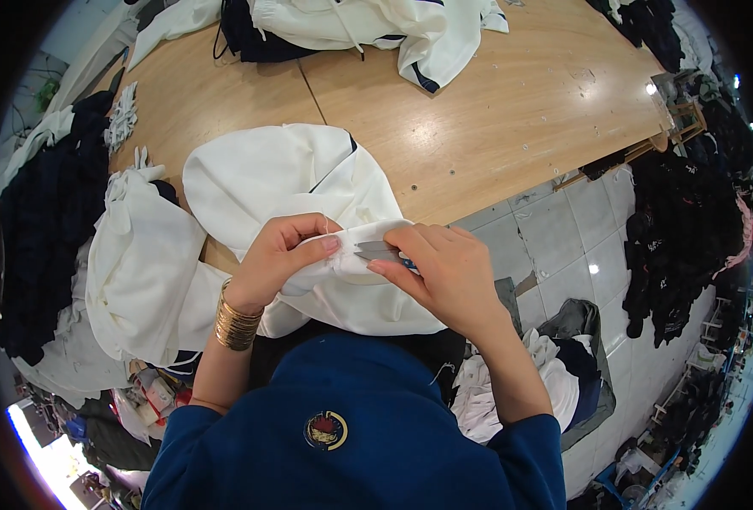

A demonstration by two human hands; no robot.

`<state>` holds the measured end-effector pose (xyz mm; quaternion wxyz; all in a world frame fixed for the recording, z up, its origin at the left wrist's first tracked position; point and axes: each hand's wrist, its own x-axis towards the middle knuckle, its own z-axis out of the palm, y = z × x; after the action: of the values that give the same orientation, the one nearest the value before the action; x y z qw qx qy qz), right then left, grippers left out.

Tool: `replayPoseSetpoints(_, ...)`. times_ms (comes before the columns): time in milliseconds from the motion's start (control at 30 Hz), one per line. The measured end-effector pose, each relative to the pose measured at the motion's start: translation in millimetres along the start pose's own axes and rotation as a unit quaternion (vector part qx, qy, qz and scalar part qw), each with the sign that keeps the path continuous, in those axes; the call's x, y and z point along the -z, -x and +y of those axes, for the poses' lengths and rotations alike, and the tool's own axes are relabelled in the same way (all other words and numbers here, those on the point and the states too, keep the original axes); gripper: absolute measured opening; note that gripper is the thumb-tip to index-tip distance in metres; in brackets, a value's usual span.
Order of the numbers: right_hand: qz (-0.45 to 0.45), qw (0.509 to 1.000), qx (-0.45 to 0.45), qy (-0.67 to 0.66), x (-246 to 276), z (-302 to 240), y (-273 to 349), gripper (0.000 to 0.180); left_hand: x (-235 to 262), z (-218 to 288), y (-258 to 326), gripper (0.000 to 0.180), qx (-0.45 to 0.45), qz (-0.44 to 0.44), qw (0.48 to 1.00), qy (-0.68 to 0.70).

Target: Trimming excess threads from white athletic shorts using small scissors.

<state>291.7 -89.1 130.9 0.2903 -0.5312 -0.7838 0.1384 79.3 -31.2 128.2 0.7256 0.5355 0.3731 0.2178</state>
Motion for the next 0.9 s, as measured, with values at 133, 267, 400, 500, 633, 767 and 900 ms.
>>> replayPoseSetpoints(133, 0.007, 1.0, 0.009, 0.008, 0.8, -2.8, -2.4, 0.026, -1.5, 2.1, 0.5, 0.018, 0.003, 0.002, 1.0, 0.017)
replayPoseSetpoints(267, 0.011, 0.999, 0.014, 0.029, 0.2, 2.0, -1.1, 0.025, 0.5, -0.2, -0.9, 0.019, 0.006, -0.001, 1.0, 0.026)
replayPoseSetpoints(400, 0.023, 0.999, 0.019, 0.037, 1.8, -0.7, -2.6, 0.026, -0.7, -2.1, -2.6, 0.025, -0.031, 0.006, 0.999, 0.019)
replayPoseSetpoints(500, 0.007, 0.999, 0.016, 0.043, 3.5, -1.0, -3.3, 0.027, -0.5, 2.4, 0.3, 0.03, -0.062, -0.006, 0.998, -0.012)
replayPoseSetpoints(633, -0.015, 1.0, 0.01, 0.017, 9.2, -1.9, -5.6, 0.03, -2.1, 5.3, 2.1, 0.036, -0.098, -0.022, 0.995, -0.021)
replayPoseSetpoints(767, -0.008, 0.993, -0.064, -0.103, 12.3, -14.5, -8.1, 0.03, -0.8, 6.1, 2.9, 0.037, -0.098, -0.027, 0.995, -0.009)
replayPoseSetpoints(900, 0.067, 0.99, -0.056, -0.114, -11.6, -21.7, -7.0, 0.026, -9.4, 3.2, 1.2, 0.036, -0.092, -0.008, 0.996, -0.015)
